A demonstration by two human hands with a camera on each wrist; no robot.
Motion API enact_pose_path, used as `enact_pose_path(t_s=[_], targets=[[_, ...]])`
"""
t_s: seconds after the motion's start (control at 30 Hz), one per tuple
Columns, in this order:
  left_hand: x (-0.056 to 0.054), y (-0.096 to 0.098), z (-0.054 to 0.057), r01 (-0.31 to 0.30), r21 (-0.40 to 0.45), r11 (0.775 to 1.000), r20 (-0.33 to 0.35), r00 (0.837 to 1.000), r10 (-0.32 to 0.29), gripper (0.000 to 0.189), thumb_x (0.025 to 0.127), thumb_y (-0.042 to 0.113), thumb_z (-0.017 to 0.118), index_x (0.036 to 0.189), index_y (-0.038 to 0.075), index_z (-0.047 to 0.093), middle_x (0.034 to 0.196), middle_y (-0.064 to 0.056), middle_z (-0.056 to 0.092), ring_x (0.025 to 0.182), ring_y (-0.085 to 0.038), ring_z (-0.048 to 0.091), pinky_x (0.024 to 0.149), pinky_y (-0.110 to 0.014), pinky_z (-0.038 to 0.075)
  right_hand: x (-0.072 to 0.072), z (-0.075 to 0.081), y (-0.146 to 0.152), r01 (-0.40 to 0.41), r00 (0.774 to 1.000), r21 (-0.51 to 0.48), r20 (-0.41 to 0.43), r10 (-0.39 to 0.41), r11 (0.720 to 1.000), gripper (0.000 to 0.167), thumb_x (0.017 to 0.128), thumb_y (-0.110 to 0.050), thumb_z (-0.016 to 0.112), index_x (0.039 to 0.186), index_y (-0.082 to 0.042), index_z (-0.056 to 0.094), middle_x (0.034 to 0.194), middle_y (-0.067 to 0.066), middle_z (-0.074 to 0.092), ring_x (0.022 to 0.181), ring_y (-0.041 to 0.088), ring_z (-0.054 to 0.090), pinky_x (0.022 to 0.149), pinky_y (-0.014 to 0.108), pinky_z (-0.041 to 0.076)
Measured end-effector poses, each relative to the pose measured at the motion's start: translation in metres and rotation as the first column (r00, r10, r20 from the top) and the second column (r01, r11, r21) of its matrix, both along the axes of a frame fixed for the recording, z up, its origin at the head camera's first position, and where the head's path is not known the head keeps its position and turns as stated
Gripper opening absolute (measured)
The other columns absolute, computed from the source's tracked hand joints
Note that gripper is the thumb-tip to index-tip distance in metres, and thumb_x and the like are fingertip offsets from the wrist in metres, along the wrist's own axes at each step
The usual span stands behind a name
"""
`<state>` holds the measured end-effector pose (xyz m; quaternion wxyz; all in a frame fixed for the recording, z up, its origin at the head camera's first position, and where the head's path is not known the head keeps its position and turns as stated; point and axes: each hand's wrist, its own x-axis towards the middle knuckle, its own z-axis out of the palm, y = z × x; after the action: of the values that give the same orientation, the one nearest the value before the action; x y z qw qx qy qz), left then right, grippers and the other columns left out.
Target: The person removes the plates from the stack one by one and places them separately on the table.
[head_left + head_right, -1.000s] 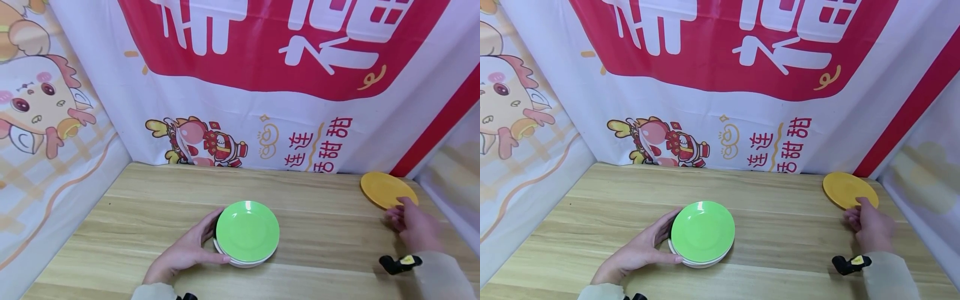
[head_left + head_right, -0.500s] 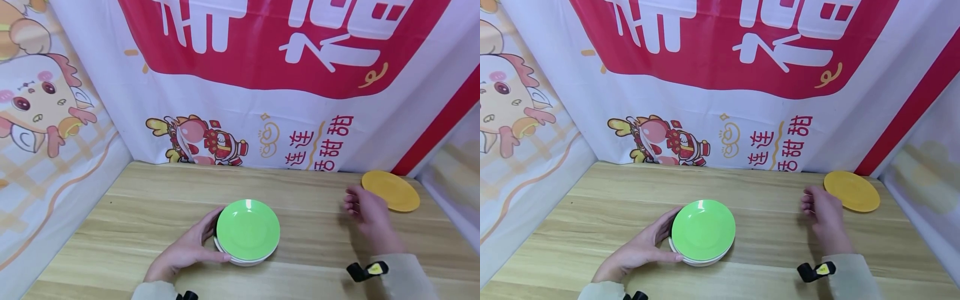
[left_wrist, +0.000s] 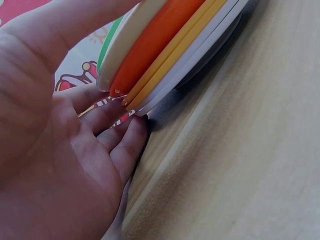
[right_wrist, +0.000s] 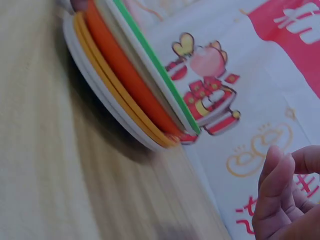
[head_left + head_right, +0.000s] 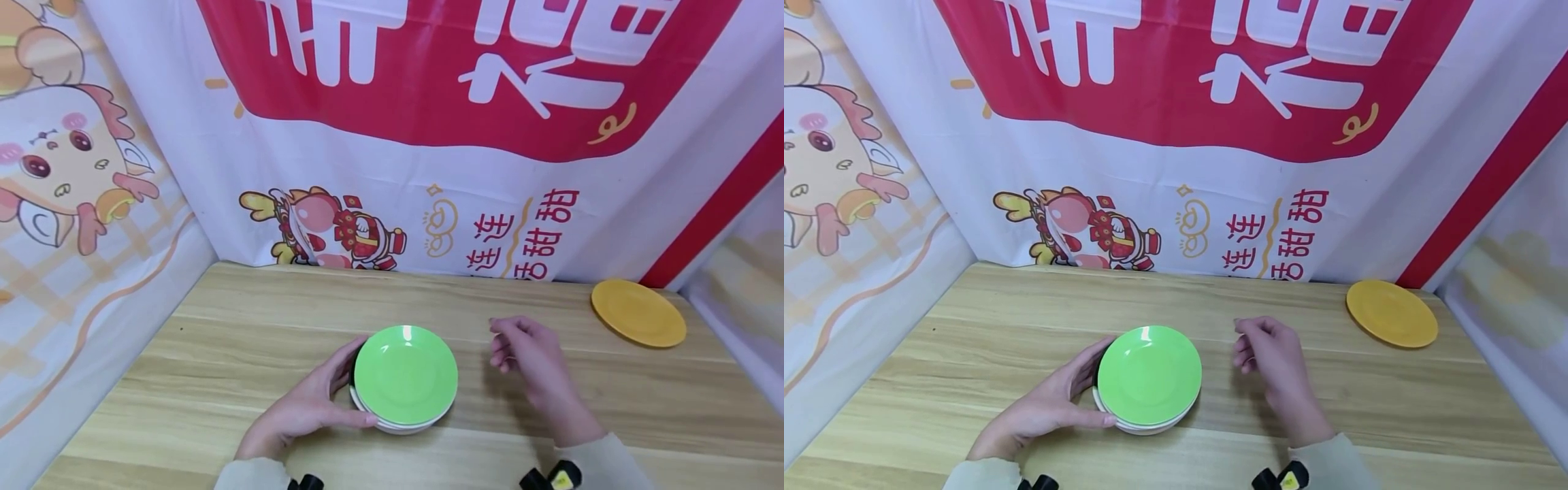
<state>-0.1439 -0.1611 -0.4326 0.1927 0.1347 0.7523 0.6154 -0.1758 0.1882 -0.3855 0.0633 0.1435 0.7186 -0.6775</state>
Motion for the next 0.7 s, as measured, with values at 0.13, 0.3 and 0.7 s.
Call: enact_pose_path(t_s=[0.13, 0.3, 0.7], targets=[[0.000, 0.000, 0.000, 0.001, -0.001, 1.000, -0.005, 1.000, -0.001, 0.117, 0.078, 0.020, 0.099, 0.171, 0.024, 0.028, 0.177, 0.000, 0.031, 0.167, -0.031, 0.025, 0.136, -0.052, 0.021, 0.009, -0.004, -0.018, -0.038, 0.999, 0.017, -0.015, 0.038, 0.999, 0.030, 0.104, -0.025, 0.069, 0.118, 0.002, 0.066, 0.083, 0.005, 0.069, 0.065, 0.016, 0.064, 0.057, 0.025, 0.057], [0.000, 0.000, 0.000, 0.004, -0.001, 1.000, -0.009, 1.000, -0.004, 0.117, 0.078, 0.020, 0.099, 0.171, 0.023, 0.027, 0.177, -0.001, 0.031, 0.167, -0.031, 0.024, 0.136, -0.052, 0.021, 0.016, -0.010, -0.034, -0.069, 0.997, 0.015, -0.034, 0.070, 0.997, 0.027, 0.102, -0.021, 0.072, 0.114, 0.003, 0.068, 0.083, 0.008, 0.069, 0.063, 0.018, 0.064, 0.055, 0.025, 0.057], [0.001, 0.000, 0.001, 0.004, 0.000, 1.000, 0.004, 1.000, -0.004, 0.118, 0.079, 0.019, 0.098, 0.172, 0.021, 0.026, 0.178, -0.004, 0.029, 0.167, -0.033, 0.022, 0.136, -0.053, 0.021, 0.022, -0.019, -0.052, -0.125, 0.990, 0.064, -0.056, 0.129, 0.990, 0.021, 0.099, -0.020, 0.077, 0.108, -0.002, 0.071, 0.076, 0.006, 0.066, 0.058, 0.016, 0.059, 0.049, 0.023, 0.051]])
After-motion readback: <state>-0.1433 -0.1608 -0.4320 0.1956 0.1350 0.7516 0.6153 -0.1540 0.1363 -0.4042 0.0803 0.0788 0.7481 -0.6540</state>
